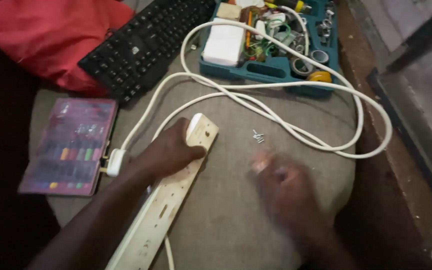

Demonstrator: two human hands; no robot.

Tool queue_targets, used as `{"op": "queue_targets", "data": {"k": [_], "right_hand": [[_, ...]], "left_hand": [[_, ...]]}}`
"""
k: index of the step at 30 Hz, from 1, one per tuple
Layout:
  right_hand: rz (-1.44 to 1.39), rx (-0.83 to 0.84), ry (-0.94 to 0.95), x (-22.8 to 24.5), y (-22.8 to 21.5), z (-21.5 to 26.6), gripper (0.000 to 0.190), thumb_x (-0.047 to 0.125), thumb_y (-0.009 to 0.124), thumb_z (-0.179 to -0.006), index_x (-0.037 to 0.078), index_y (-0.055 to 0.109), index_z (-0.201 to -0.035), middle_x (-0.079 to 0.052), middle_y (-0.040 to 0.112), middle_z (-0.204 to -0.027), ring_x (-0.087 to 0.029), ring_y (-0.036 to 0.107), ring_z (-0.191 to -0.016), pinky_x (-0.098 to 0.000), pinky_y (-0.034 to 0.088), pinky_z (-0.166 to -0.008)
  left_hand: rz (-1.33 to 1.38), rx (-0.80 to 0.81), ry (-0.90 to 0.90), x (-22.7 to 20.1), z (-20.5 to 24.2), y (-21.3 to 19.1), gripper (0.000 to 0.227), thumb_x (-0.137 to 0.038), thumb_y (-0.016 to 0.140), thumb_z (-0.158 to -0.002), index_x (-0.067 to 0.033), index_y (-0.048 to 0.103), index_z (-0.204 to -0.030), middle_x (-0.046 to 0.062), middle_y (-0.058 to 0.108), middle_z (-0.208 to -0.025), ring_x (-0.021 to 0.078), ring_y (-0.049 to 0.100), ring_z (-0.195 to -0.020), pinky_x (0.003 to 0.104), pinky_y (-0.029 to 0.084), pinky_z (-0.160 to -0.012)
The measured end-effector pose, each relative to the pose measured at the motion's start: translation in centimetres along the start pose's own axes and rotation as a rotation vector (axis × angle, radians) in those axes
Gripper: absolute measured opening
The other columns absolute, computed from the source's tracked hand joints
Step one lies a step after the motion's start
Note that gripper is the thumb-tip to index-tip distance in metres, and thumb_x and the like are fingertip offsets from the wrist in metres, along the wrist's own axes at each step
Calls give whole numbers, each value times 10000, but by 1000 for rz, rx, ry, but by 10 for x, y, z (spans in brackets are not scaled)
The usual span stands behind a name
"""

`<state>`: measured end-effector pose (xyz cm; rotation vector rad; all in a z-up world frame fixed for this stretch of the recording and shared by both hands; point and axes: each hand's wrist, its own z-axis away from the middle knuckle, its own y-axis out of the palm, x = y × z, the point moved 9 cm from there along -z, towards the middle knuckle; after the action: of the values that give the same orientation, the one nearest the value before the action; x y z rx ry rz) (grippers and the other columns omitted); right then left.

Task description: Using a screwdriver to remove screws and pry open the plastic casing of a power strip extension cord.

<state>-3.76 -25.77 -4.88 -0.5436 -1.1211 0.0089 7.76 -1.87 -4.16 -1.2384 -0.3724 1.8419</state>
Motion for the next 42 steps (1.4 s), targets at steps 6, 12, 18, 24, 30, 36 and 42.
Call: {"op": "queue_targets", "data": {"k": [6, 12, 18, 24, 30, 36, 42], "right_hand": [[27, 602, 112, 32, 78, 90, 690, 487, 707, -782, 258, 737, -1432, -8, 818, -1411, -145, 812, -1172, -342, 660, -940], [13, 719, 184, 34, 115, 116, 1134, 470, 833, -623, 430, 406, -1672, 41, 757, -1294, -153, 828, -959, -265, 703, -789], [16, 635, 209, 31, 107, 114, 972, 434, 825, -691, 362, 510, -1608, -5, 820, -1105, -145, 786, -956, -300, 611, -819], [-3, 529, 357, 39, 91, 109, 710, 365, 702, -882, 351, 554, -1576, 15, 814, -1093, -133, 686, -826, -307, 508, -719], [20, 449, 277, 62, 90, 100, 561, 365, 709, -814, 258, 701, -1365, 30, 855, -1255, -147, 802, -1093, -315, 588, -924], [-603, 484, 295, 6, 122, 66, 492, -5, 684, -868, -35, 657, -1358, -248, 783, -1147, -350, 745, -1010, -436, 597, -908], [-580, 489, 119, -14, 111, 37, 394, 265, 745, -857, 16, 678, -1155, -68, 480, -501, -117, 308, -324, -280, 230, -295]], "left_hand": [[-354, -202, 43, -18, -5, 1, 509, -289, 680, -877, -87, 473, -1296, 211, 679, -1271, 521, 702, -1058, 633, 547, -830], [-232, -312, 75, -39, -14, -7, 347, -176, 537, -1011, -29, 513, -1325, 253, 623, -1325, 501, 681, -1128, 632, 540, -896], [21, -256, 65, -45, -53, 18, 798, -297, 722, -953, -171, 364, -1655, 96, 395, -1684, 347, 401, -1508, 578, 390, -1156], [583, -202, 25, -40, -22, 19, 745, -267, 680, -913, -197, 432, -1612, 105, 458, -1672, 310, 536, -1437, 448, 455, -1103], [560, -215, 224, -30, -7, -2, 743, -542, 352, -988, -121, 504, -1582, 87, 519, -1660, 246, 471, -1516, 401, 285, -1219], [1094, 2, 409, 45, -9, -3, 184, -347, 606, -1036, -175, 587, -974, -59, 502, -867, 61, 471, -787, 258, 396, -727], [667, -41, -188, 81, 143, 2, 545, -283, 393, -1040, -228, 610, -1537, 93, 846, -1389, 264, 846, -1201, 427, 688, -994]]}}
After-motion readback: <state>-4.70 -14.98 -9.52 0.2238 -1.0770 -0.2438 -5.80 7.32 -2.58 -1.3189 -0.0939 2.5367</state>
